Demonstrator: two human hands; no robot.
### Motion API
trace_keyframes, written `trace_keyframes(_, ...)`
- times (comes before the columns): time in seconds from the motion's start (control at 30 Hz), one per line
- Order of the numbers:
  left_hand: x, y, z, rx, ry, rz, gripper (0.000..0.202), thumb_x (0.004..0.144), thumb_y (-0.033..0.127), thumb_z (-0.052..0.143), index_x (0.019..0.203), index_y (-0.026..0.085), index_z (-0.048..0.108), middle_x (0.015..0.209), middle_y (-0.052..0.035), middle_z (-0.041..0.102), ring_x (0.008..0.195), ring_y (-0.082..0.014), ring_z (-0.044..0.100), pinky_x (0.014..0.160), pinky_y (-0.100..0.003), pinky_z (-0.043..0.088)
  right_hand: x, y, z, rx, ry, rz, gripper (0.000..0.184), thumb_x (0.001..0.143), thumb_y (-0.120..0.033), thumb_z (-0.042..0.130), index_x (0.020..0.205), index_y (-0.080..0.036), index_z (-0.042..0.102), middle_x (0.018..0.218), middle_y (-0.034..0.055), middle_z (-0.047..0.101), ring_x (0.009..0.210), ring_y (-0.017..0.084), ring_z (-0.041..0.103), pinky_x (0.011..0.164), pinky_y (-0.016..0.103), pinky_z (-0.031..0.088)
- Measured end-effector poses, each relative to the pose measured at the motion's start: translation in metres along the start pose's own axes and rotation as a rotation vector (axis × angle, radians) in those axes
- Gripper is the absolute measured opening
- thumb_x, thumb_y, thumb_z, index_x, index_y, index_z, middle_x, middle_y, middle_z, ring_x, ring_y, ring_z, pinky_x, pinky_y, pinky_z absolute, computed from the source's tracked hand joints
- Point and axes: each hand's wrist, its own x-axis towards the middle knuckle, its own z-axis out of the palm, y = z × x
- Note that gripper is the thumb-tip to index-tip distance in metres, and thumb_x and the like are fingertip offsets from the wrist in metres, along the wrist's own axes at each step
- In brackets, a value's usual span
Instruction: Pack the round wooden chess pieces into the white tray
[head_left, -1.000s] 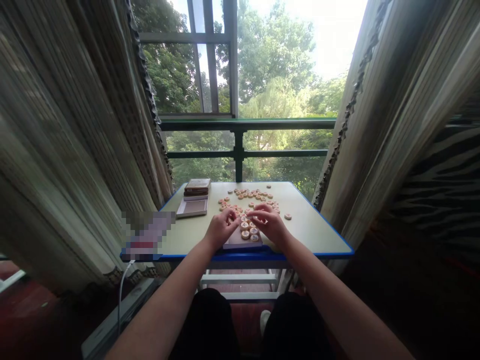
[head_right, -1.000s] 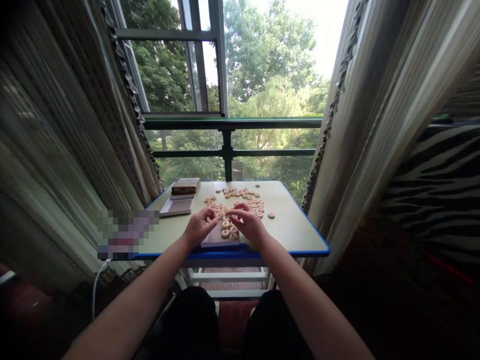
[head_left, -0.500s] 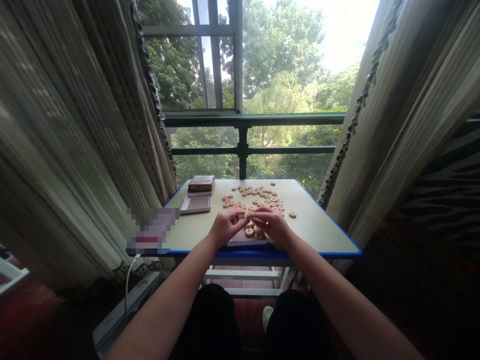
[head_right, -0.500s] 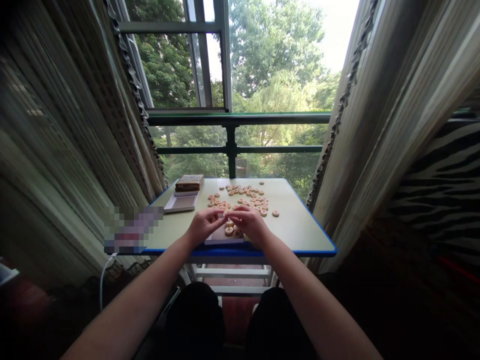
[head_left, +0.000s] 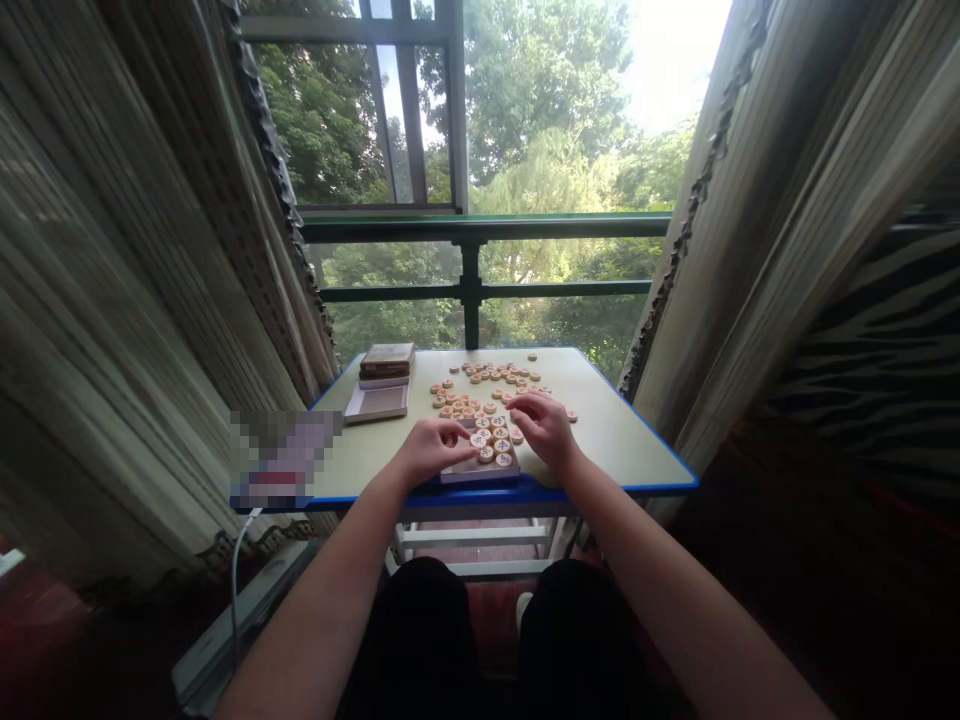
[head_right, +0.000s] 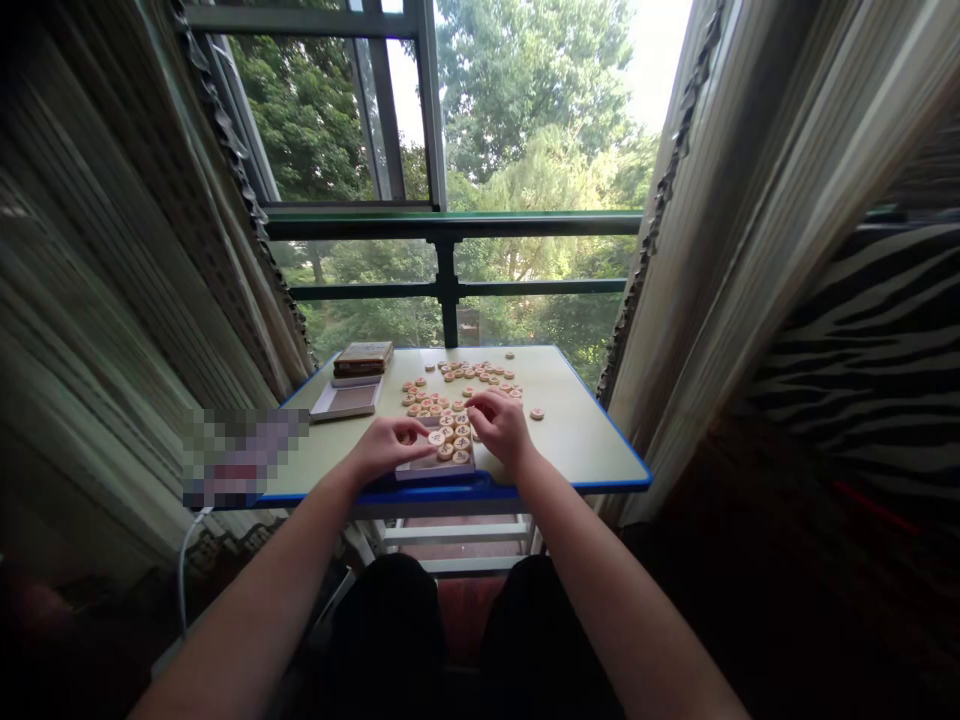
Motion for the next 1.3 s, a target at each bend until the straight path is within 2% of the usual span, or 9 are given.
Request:
trace_keyframes(0.13,0.0002,0.0017,-0.0001,0.001,-0.066,-0.028,0.042,0.058,0.053,0.07,0.073,0.014,0.071,0.055,0.0022,0.049,0.052,-0.009,0.043,0.049,-0.021,0.033,-0.0003,-0.0009,-0.0007,-0.05,-0.027,-0.02,0.012,0.075,-0.019,0.054,0.068,-0.017,0.064,0.063,0.0022,0.059,0.062,0.014,0.052,0.061,0.026,0.041)
trace_keyframes(0.43,0.0037,0.0031,0.0029,0.083,-0.099,-0.038,0.042,0.058,0.055,0.069,0.071,0.015,0.071,0.057,0.0008,0.054,0.054,-0.0103,0.046,0.05,-0.022,0.034,-0.001,-0.0027,-0.0003,-0.056,-0.037,0.0,0.018,0.075,-0.021,0.054,0.059,-0.017,0.06,0.055,0.0001,0.053,0.056,0.013,0.048,0.056,0.025,0.038)
trace_keyframes(0.97,0.0066,0.0008,0.0039,0.112,-0.13,-0.047,0.038,0.056,0.053,0.071,0.066,0.016,0.068,0.058,0.0008,0.057,0.055,-0.0115,0.048,0.05,-0.022,0.034,-0.0029,-0.0087,-0.0007,-0.132,-0.062,-0.014,0.021,0.075,-0.021,0.054,0.055,-0.017,0.058,0.053,-0.0003,0.051,0.053,0.011,0.045,0.055,0.025,0.035)
trace_keyframes(1.3,0.0062,-0.0003,0.005,0.109,-0.128,-0.021,0.039,0.056,0.053,0.071,0.066,0.016,0.066,0.059,0.0013,0.056,0.056,-0.0111,0.048,0.051,-0.022,0.033,-0.0027,-0.0045,0.0001,-0.179,-0.077,-0.024,0.023,0.077,-0.023,0.053,0.055,-0.018,0.058,0.053,-0.0004,0.052,0.053,0.011,0.045,0.055,0.024,0.035)
